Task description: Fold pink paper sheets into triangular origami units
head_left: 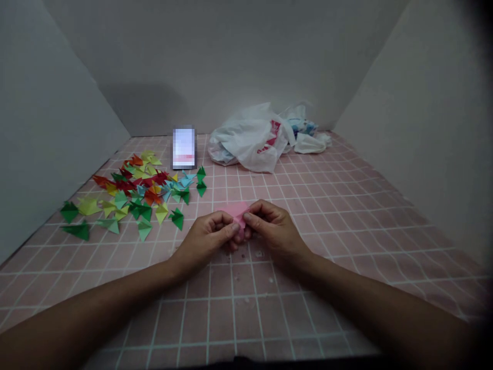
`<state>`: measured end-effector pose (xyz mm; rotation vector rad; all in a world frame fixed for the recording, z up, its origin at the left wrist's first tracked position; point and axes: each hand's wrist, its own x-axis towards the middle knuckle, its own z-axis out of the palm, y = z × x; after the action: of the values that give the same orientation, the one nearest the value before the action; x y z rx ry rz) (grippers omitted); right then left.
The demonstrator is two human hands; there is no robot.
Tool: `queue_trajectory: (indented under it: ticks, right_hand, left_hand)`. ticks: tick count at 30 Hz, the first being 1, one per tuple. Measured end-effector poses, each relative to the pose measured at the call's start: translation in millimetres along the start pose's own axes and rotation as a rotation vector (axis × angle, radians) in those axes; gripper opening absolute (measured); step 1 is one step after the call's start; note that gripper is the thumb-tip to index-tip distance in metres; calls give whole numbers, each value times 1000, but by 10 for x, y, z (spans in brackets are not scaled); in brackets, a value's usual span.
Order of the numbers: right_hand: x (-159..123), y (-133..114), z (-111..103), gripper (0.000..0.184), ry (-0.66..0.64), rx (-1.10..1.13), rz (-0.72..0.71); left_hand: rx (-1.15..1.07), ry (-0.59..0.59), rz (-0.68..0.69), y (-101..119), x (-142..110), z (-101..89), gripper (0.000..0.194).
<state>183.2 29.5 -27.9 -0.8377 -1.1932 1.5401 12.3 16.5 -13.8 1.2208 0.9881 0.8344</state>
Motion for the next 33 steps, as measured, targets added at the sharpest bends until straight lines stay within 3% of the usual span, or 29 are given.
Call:
queue_trajectory:
  ticks: [5, 11, 19, 25, 33]
  right_hand:
    - [-8, -10, -12, 18, -20, -34, 60]
    - [6, -32, -23, 27, 33, -131, 44]
    - [17, -53, -35, 25, -51, -161, 145]
    - [7, -31, -29, 27, 37, -183, 92]
    - [25, -14, -24, 20, 22, -155, 110]
  left_hand:
    - [81, 39, 24, 6, 6, -2, 22]
    - [71, 25, -85, 20, 3, -23, 21]
    - [50, 61, -12, 4, 14, -36, 21]
    - [66, 84, 25, -23, 31, -67, 30]
    - [72, 139, 33, -27, 59, -85, 26]
